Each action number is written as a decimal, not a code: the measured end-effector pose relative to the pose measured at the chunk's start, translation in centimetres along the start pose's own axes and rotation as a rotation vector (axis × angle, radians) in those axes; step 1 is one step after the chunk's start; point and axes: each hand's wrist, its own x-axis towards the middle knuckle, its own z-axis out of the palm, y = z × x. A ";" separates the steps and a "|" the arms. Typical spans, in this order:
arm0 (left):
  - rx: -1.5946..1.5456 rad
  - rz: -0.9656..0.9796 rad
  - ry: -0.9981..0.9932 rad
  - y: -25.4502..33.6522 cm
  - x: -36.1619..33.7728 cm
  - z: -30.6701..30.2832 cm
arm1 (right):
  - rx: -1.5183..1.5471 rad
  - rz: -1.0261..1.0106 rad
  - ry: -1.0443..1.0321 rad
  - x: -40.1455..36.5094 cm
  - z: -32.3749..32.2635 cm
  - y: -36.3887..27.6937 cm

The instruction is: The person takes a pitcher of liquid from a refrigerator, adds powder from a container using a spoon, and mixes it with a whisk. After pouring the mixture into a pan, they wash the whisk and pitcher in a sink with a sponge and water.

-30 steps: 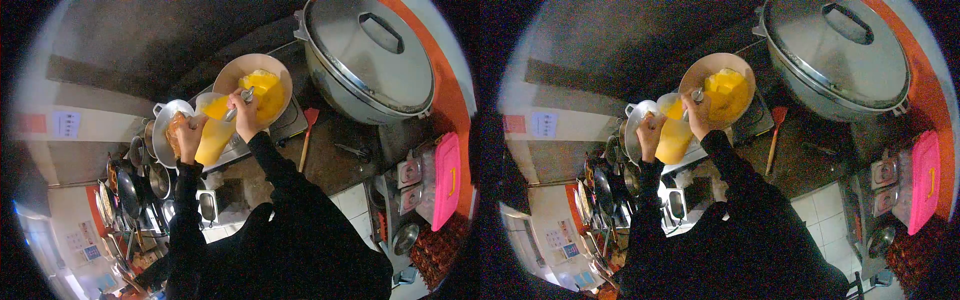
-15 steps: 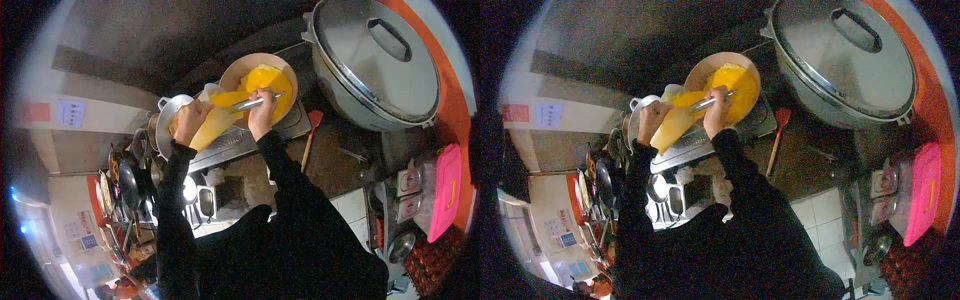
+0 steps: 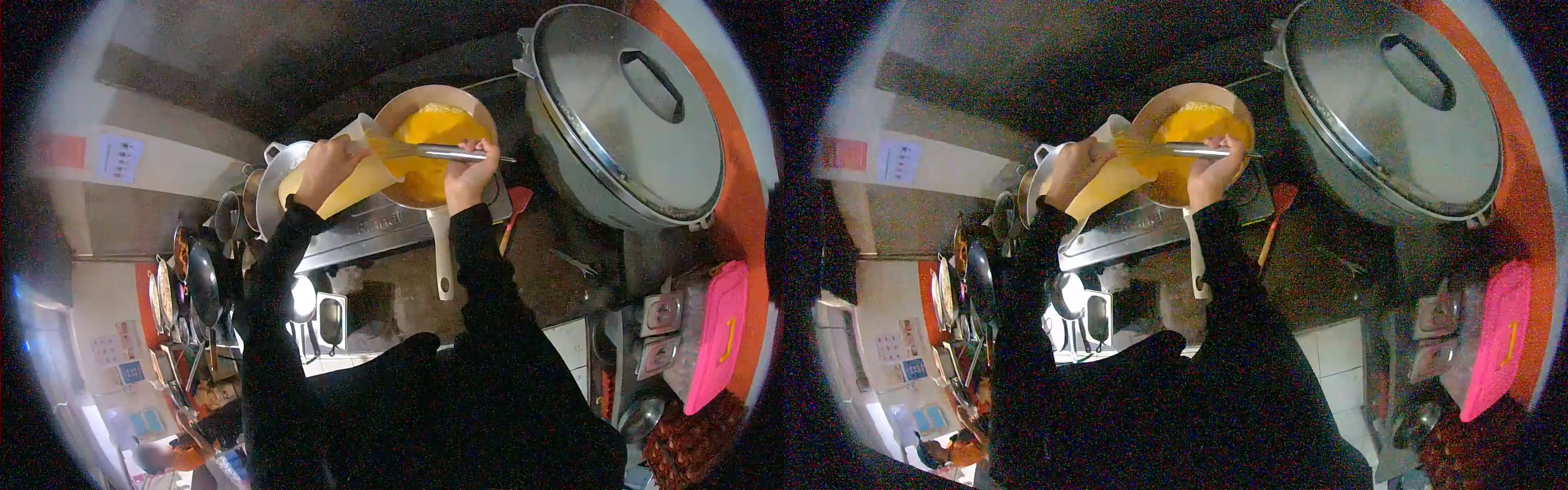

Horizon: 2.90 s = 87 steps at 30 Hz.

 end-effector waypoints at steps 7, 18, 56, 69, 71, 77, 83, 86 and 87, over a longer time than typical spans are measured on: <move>0.110 0.135 -0.008 0.5 1.0 0.6 | 0.001 -0.074 -0.033 1.5 0.6 -2.0; 0.210 0.244 -0.057 1.0 1.9 1.7 | 0.004 -0.160 -0.016 0.9 1.8 -3.5; -0.480 -0.357 1.037 1.6 -15.5 1.4 | -0.502 -0.138 -0.862 -14.5 7.0 -1.8; -0.314 -0.308 1.275 5.0 -39.3 -6.1 | -1.416 -0.476 -1.629 -35.1 1.4 -2.9; -0.382 -0.372 1.240 4.6 -42.6 -6.0 | -1.400 -0.346 -1.556 -37.4 -0.7 -1.7; -0.423 -0.685 1.141 5.7 -52.9 -5.8 | -1.497 0.035 -1.529 -43.3 -5.2 1.1; -0.248 -0.975 1.278 13.3 -63.8 -8.0 | -1.265 0.520 -1.676 -50.4 -9.3 2.7; -0.033 -1.160 1.332 19.5 -69.0 -8.2 | -1.197 0.722 -1.920 -54.9 -12.6 2.3; 0.012 -1.235 1.352 21.6 -70.5 -8.8 | -1.120 0.928 -1.883 -56.9 -13.8 1.8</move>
